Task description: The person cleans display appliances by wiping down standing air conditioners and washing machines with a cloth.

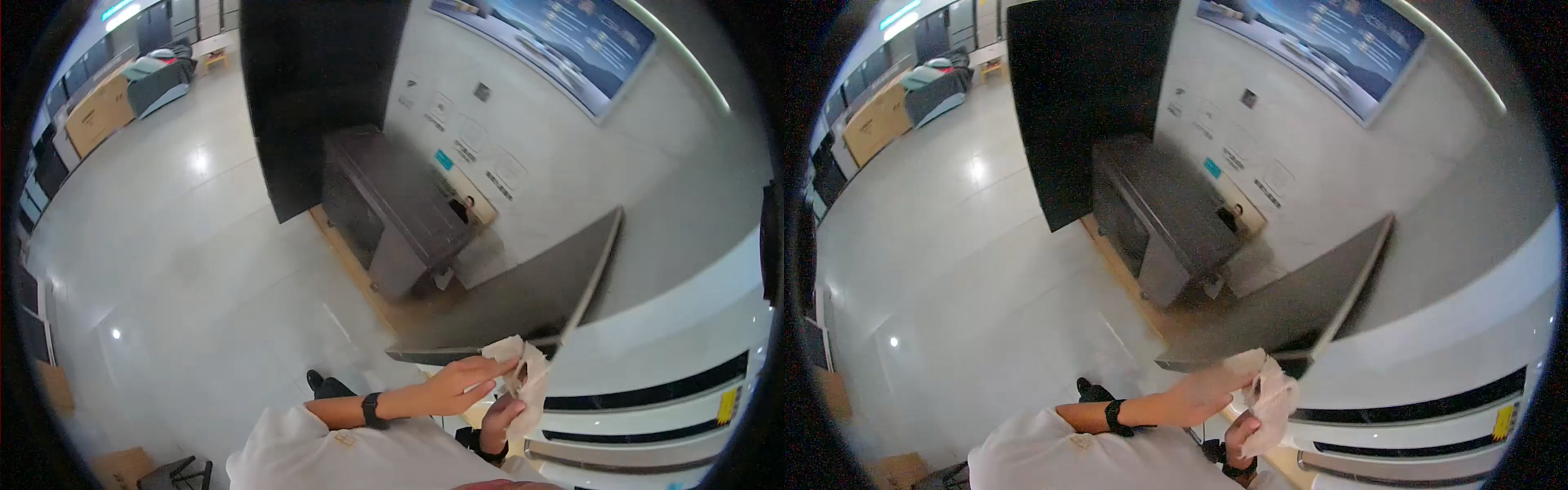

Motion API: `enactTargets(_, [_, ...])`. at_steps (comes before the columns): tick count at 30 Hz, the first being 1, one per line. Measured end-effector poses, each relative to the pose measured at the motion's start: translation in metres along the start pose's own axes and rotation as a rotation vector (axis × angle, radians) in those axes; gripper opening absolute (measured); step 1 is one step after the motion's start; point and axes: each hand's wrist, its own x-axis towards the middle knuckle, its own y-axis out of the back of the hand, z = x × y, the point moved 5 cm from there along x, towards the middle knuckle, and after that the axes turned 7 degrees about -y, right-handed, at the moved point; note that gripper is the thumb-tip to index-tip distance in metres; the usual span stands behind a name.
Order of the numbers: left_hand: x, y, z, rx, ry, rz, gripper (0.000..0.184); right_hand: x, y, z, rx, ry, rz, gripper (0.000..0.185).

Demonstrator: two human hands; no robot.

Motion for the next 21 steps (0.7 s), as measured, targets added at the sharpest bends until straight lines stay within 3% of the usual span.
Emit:
enactTargets(5, [-0.02, 0.118, -0.016, 0.174, 0.043, 0.043, 0.047, 0.011, -0.133, -0.024, 0.196, 0.079, 0.009, 0.064])
enactTargets(7, [-0.03, 0.178, -0.014, 0.229, 0.03, 0.129, 0.049, 0.021, -0.189, -0.032, 0.332, 0.036, -0.104, 0.064])
enactTargets(10, [-0.047, 0.257, -0.002, 0.262, 0.088, 0.27, 0.053, 0.023, -0.259, -0.033, 0.221, -0.04, -0.196, 0.063])
enactTargets(16, [-0.06, 0.389, 0.025, 0.332, 0.33, 0.466, 0.056, 0.039, -0.375, -0.078, 0.051, 0.07, -0.401, 0.052])
enactTargets(21, [-0.065, 0.492, 0.009, 0.559, 0.324, 0.659, 0.056, 0.072, -0.471, -0.086, 0.013, 0.073, -0.564, 0.04])
